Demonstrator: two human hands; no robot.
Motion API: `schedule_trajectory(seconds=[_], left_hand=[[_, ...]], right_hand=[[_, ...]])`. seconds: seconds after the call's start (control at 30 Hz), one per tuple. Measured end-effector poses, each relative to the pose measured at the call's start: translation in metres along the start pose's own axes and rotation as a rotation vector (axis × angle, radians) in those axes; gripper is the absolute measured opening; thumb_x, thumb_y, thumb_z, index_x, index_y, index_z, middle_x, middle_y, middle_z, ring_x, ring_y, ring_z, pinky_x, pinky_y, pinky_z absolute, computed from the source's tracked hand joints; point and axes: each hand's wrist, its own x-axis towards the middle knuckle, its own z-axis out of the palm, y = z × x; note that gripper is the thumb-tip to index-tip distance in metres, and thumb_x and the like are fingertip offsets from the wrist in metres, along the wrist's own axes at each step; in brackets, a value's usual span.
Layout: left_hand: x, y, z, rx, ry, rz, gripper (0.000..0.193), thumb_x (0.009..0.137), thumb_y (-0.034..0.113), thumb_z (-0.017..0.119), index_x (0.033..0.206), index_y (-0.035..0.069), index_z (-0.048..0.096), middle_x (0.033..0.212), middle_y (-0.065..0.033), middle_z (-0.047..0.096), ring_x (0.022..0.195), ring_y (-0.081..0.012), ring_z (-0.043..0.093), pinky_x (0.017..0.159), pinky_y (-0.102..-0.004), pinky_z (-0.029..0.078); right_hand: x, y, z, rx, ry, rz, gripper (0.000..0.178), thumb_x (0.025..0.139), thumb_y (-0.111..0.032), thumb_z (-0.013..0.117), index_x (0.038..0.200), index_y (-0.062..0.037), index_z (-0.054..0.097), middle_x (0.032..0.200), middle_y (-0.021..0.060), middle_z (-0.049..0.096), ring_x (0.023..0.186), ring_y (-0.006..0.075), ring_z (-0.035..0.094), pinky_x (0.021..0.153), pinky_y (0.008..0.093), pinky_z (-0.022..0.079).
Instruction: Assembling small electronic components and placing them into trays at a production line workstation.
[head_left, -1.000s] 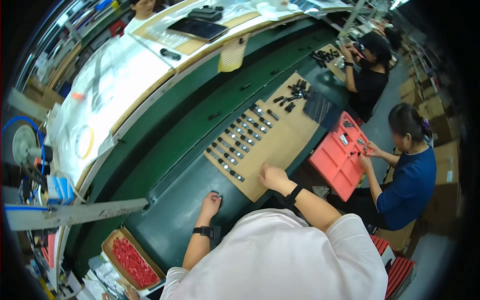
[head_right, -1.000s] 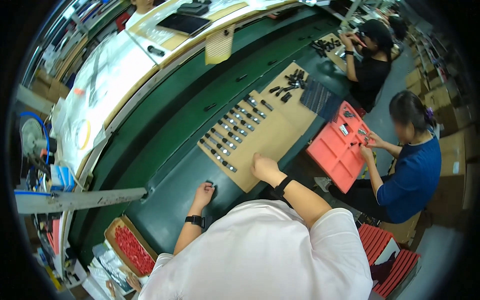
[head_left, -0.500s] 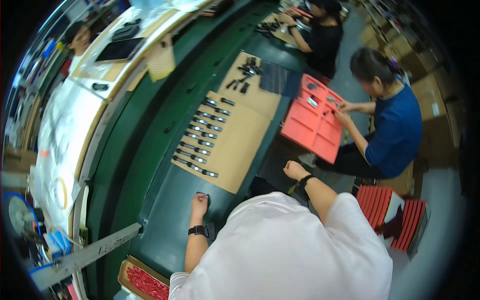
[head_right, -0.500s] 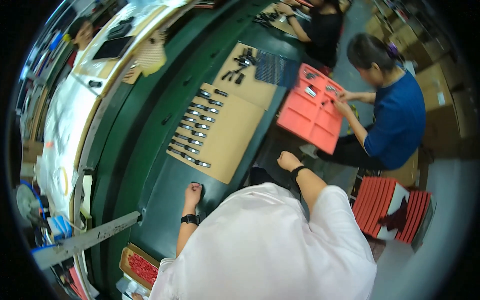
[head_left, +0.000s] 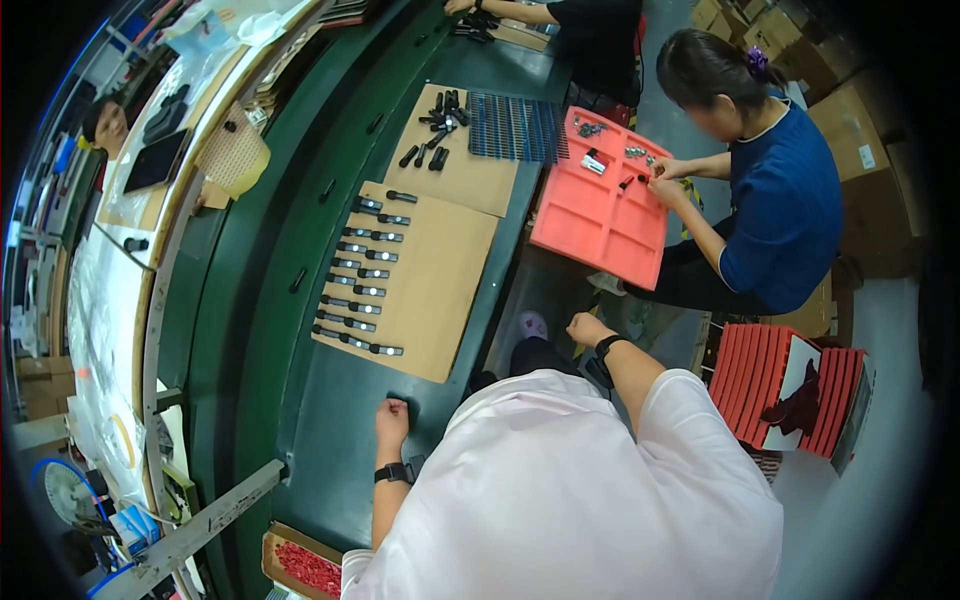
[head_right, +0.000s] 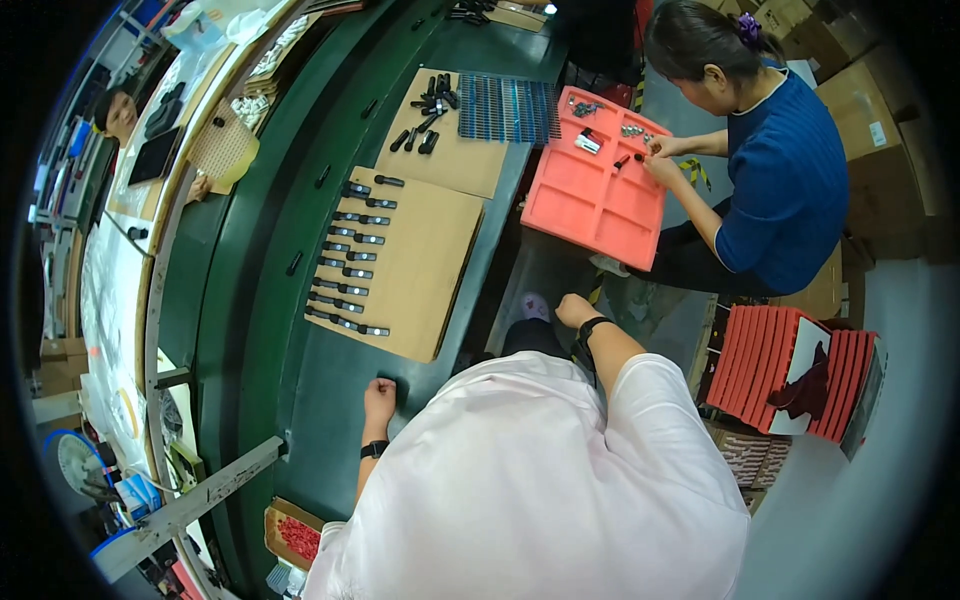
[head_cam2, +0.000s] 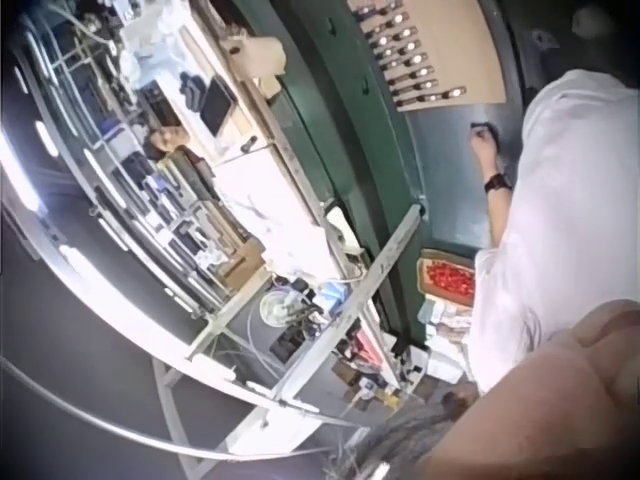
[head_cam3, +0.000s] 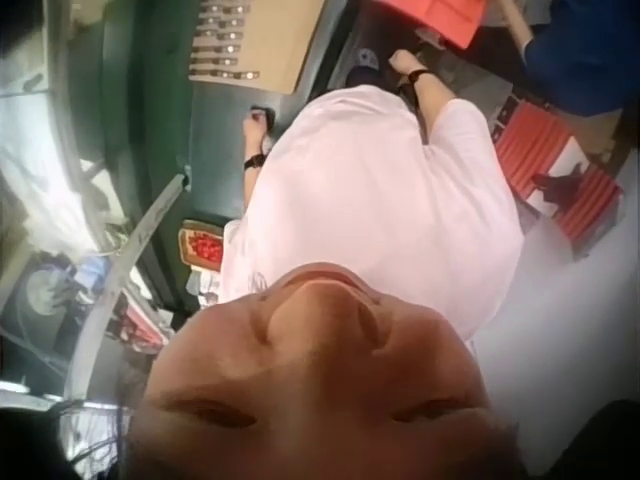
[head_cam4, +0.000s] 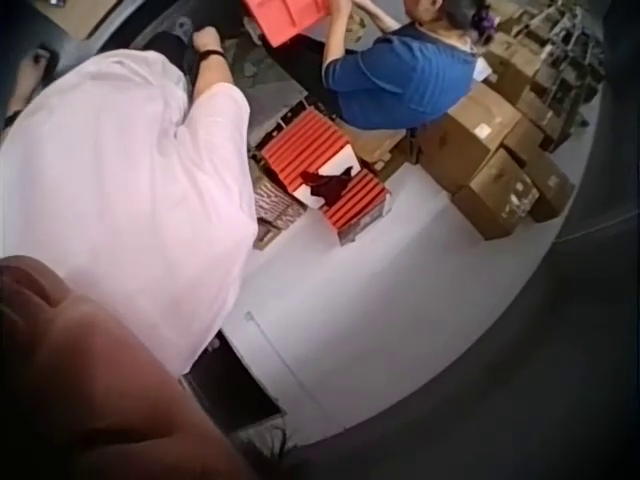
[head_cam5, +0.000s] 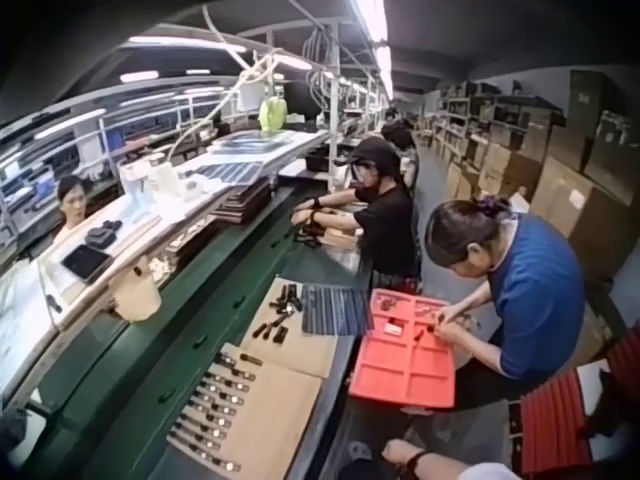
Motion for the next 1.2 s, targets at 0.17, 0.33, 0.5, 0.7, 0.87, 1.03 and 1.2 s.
schedule_trajectory(seconds=[0.17, 0.33, 0.5, 0.7, 0.87, 1.03, 1.2], left_hand=[[-0.018, 0.026, 0.016, 0.018, -0.092, -0.064, 0.013, 0.084, 0.012, 0.064, 0.084, 0.0, 0.063, 0.073, -0.0125, 0.066, 0.066, -0.0224, 0.063, 0.065, -0.0333, 0.051], [-0.019, 0.067, 0.056, 0.031, -0.215, -0.09, 0.012, 0.083, 0.013, 0.065, 0.084, 0.001, 0.063, 0.073, -0.0119, 0.066, 0.065, -0.0209, 0.062, 0.063, -0.0328, 0.05], [0.002, 0.132, 0.104, 0.05, -0.402, -0.035, 0.014, 0.083, 0.014, 0.066, 0.084, 0.001, 0.063, 0.072, -0.0101, 0.065, 0.064, -0.0178, 0.06, 0.062, -0.0314, 0.049], [0.042, 0.194, 0.192, -0.375, -0.658, -0.09, 0.02, 0.086, 0.016, 0.066, 0.094, -0.001, 0.061, 0.075, -0.0053, 0.064, 0.066, -0.0133, 0.059, 0.061, -0.0272, 0.048], [0.081, 0.251, 0.268, -0.59, -0.582, -0.332, 0.052, 0.085, 0.022, 0.069, 0.124, -0.002, 0.046, 0.104, -0.0103, 0.062, 0.086, -0.0157, 0.06, 0.066, -0.0258, 0.046], [0.109, 0.278, 0.325, -0.851, -0.376, -0.596, 0.075, 0.081, 0.029, 0.073, 0.135, -0.002, 0.032, 0.123, -0.0153, 0.053, 0.101, -0.0201, 0.056, 0.077, -0.0292, 0.046], [0.111, 0.28, 0.342, -1.034, -0.4, -0.676, 0.081, 0.081, 0.028, 0.072, 0.14, -0.001, 0.024, 0.126, -0.0153, 0.052, 0.11, -0.0217, 0.053, 0.089, -0.0349, 0.043]], right_hand=[[0.026, -0.008, -0.012, 0.075, 0.015, -0.072, 0.019, 0.08, -0.019, 0.061, 0.074, -0.0007, 0.064, 0.068, 0.0171, 0.065, 0.065, 0.0314, 0.064, 0.064, 0.0393, 0.051], [0.047, 0.014, -0.023, 0.141, 0.039, -0.176, 0.019, 0.081, -0.019, 0.061, 0.075, -0.0009, 0.063, 0.068, 0.0163, 0.064, 0.066, 0.0308, 0.064, 0.064, 0.0394, 0.051], [0.049, 0.049, -0.048, 0.145, -0.029, -0.093, 0.017, 0.08, -0.018, 0.061, 0.075, -0.0015, 0.063, 0.071, 0.017, 0.065, 0.07, 0.0317, 0.064, 0.067, 0.0402, 0.05], [0.052, 0.082, -0.049, 0.131, -0.052, -0.019, 0.017, 0.08, -0.016, 0.062, 0.088, -0.0005, 0.064, 0.087, 0.019, 0.066, 0.086, 0.0327, 0.064, 0.077, 0.0391, 0.05], [0.048, 0.081, -0.041, 0.097, 0.012, -0.271, 0.044, 0.08, -0.013, 0.063, 0.122, -0.0027, 0.051, 0.127, 0.0211, 0.049, 0.116, 0.0379, 0.049, 0.099, 0.0417, 0.04], [0.041, 0.064, -0.033, -0.037, 0.046, -0.356, 0.064, 0.079, -0.01, 0.064, 0.137, -0.0058, 0.036, 0.145, 0.0209, 0.03, 0.131, 0.0425, 0.033, 0.107, 0.0461, 0.032], [0.04, 0.059, -0.037, -0.112, 0.071, -0.48, 0.064, 0.079, -0.007, 0.064, 0.137, -0.0051, 0.037, 0.146, 0.0216, 0.028, 0.133, 0.042, 0.03, 0.107, 0.0465, 0.031]])
